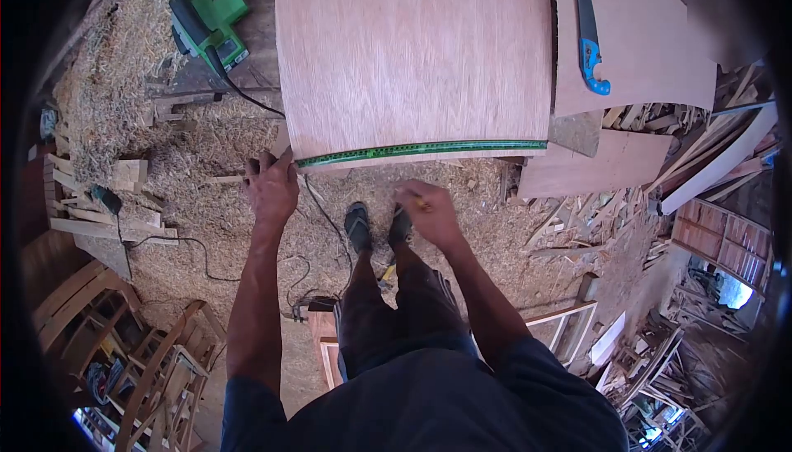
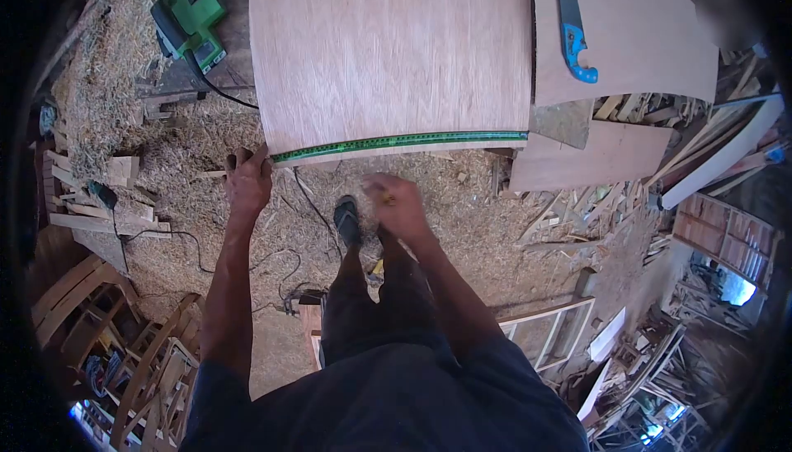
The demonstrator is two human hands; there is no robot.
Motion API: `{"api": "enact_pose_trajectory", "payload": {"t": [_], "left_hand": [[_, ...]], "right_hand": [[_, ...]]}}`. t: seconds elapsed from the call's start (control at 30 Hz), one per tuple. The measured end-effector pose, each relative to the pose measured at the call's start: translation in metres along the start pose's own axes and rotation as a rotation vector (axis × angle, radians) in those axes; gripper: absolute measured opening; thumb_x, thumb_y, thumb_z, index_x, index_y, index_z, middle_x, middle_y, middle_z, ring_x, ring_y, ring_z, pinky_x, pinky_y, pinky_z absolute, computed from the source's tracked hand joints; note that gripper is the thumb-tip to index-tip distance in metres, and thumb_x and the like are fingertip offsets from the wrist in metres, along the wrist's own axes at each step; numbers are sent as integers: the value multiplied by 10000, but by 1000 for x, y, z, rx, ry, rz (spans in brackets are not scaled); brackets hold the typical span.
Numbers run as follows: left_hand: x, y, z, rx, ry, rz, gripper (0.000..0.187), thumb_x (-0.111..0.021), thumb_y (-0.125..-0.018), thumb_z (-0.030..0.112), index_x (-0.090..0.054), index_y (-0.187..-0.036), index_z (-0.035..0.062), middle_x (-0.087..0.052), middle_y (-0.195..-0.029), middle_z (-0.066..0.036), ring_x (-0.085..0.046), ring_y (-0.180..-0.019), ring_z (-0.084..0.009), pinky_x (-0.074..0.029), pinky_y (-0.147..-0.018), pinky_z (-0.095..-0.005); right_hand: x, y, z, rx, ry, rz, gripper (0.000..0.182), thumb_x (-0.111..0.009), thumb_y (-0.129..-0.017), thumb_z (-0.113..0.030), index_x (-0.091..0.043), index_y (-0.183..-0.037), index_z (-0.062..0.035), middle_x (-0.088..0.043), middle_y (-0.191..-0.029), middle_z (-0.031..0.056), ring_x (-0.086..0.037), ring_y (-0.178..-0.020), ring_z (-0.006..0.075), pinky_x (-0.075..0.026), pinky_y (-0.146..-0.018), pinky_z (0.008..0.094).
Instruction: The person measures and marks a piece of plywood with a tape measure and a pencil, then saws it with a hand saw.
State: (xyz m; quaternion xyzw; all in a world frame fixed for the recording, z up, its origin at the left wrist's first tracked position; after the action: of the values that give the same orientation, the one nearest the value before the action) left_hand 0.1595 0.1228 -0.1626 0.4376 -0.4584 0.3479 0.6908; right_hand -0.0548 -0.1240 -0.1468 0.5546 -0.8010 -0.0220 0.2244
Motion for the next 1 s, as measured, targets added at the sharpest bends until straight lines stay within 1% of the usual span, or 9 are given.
{"api": "enact_pose_trajectory", "payload": {"t": [0.1, 0.2, 0.33, 0.47, 0.53, 0.73, 0.83, 0.93, 1.0], "left_hand": [[-5, -1, -4, 12, 33, -28, 430, -651, -1020, 301, -657, -1447, 349, -607, -1381, -136, -484, -1368, -534, -437, -1049, -708], [-15, 4, -7, -23, -60, 28, 440, -648, -1018, 317, -644, -1455, 365, -603, -1400, -132, -469, -1381, -549, -432, -1063, -725], [-11, 25, 6, 31, -79, -158, 439, -639, -1014, 342, -637, -1451, 374, -610, -1423, -139, -465, -1396, -559, -439, -1079, -734], [-22, 60, 4, 35, 43, -211, 539, -639, -1017, 346, -516, -1536, 272, -667, -1332, -174, -542, -1327, -515, -472, -1043, -701], [-6, 93, 17, 91, 11, -119, 484, -649, -1006, 330, -531, -1463, 221, -682, -1326, -161, -559, -1295, -504, -488, -1008, -679], [5, 162, 62, -29, -138, -172, 202, -672, -979, 306, -667, -1148, 195, -684, -1166, -113, -558, -1215, -456, -492, -908, -681], [-4, 173, 83, -44, -181, -236, 142, -670, -974, 294, -694, -1093, 221, -659, -1121, -115, -553, -1182, -449, -497, -907, -672], [-9, 162, 99, -84, -172, -299, 152, -652, -988, 294, -701, -1120, 235, -663, -1180, -112, -551, -1205, -463, -506, -892, -685], [-2, 143, 110, -133, -124, -177, 167, -643, -997, 291, -703, -1148, 251, -663, -1220, -108, -559, -1212, -465, -518, -881, -684]], "right_hand": [[41, 15, 83, -634, -733, 157, 263, -657, -1043, -253, -706, -1240, -85, -806, -1144, 98, -738, -1150, 275, -497, -1124, 479], [79, -3, 121, -446, -1273, 311, 444, -570, -1105, -351, -569, -1452, -74, -695, -1357, 119, -644, -1276, 332, -459, -1187, 533], [97, -8, 143, -341, -1445, 317, 432, -594, -1094, -311, -552, -1467, -97, -636, -1418, 113, -557, -1391, 320, -411, -1234, 560], [94, 26, 152, -335, -1494, 301, 417, -614, -1081, -261, -557, -1465, -106, -654, -1388, 102, -569, -1381, 327, -408, -1233, 572], [92, 53, 153, -435, -1487, 295, 434, -616, -1078, -265, -547, -1478, -111, -649, -1406, 95, -594, -1345, 317, -422, -1221, 576], [74, 151, 175, -628, -1714, 172, 343, -598, -1088, -257, -640, -1368, -63, -704, -1309, 120, -644, -1260, 309, -445, -1204, 578], [44, 199, 266, -303, -1887, 14, 258, -590, -1092, -239, -681, -1238, -45, -723, -1230, 136, -667, -1210, 320, -462, -1185, 574], [49, 241, 261, -490, -1709, 168, 212, -581, -1098, -229, -665, -1157, -44, -708, -1171, 140, -675, -1176, 329, -483, -1157, 571], [61, 259, 273, -443, -715, 136, 203, -563, -1110, -230, -646, -1145, -48, -691, -1138, 135, -676, -1135, 328, -515, -1117, 564]]}}
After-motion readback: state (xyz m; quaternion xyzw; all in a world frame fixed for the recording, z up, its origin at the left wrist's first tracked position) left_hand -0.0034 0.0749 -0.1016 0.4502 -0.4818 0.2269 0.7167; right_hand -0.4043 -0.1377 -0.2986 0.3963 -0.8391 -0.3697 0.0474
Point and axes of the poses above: each hand's wrist, its own y-axis away from the middle knuckle, its own x-axis out of the back of the hand, z = x × y, the point moved 8 cm from there along -y, towards the middle knuckle
